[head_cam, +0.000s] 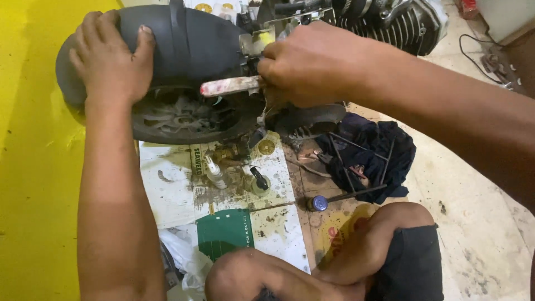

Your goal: The person sits on the floor and cleans a motorcycle engine and rear wheel assembly. They use a spray bottle to apply liquid and a brush to scrub the engine casing and wheel area, then wipe the parts with a cloth.

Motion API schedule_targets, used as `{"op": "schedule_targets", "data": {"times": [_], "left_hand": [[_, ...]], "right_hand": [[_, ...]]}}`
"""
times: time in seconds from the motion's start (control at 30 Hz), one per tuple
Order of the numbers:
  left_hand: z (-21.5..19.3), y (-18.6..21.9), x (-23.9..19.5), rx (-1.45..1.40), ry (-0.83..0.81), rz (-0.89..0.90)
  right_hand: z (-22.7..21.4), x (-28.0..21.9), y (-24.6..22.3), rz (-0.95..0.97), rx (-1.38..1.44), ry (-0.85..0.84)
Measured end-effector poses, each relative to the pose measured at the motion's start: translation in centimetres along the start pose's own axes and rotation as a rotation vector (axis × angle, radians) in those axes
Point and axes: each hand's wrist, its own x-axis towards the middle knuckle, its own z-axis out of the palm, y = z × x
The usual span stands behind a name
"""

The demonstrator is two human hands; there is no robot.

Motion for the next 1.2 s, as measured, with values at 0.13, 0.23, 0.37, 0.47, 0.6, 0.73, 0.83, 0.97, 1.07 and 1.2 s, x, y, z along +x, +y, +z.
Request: {"op": "schedule_targets", "data": {"times": [0.13, 0.23, 0.37, 0.47, 0.6, 0.73, 0.83, 0.97, 1.07, 1.2], "left_hand": [[-0.9, 0.8, 0.2, -0.015, -0.038, -0.02], [-1.5, 1.3, -0.2, -0.065, -0.079, -0.026], [-1.6, 1.4, 0.8, -0.067, -0.155, -0.115], [-0.5, 0.5, 0.0, -0.06, -0.096, -0.062], [-0.9, 0.8, 0.3, -0.047, -0.047, 0.004], [-1.9, 1.4, 0.2, -0.059, -0.11, -0.03], [-0.7, 0.4, 0.1, -0.048, -0.126, -0.05], [-0.3, -0.2, 0.1, 0.021, -0.012, 0.037], [-0.6, 0.3, -0.2, -0.047, -0.075, -0.006], [-1.4, 0.9, 0.1, -0.054, -0.077, 0.023]], "right_hand": [[2.1, 1.9, -3.9, 0.205, 0.315, -0.227], [7.5, 3.2, -5.1, 0.066, 0.429, -0.031], [2.4, 1.3, -4.1, 0.039, 0.149, -0.013], [1.2, -0.1, -2.3, 0.145, 0.241, -0.079], [4.8, 1.6, -3.6, -0.039, 0.155, 0.047], [7.7, 4.4, -5.4, -0.158, 0.085, 0.135], [3.4, 3.6, -4.4, -0.039, 0.157, -0.273], [1.2, 1.5, -3.5, 0.035, 0.067, -0.075], [5.3, 2.0, -4.5, -0.041, 0.038, 0.035], [9.5, 3.8, -5.5, -0.199, -0.009, 0.163]]}}
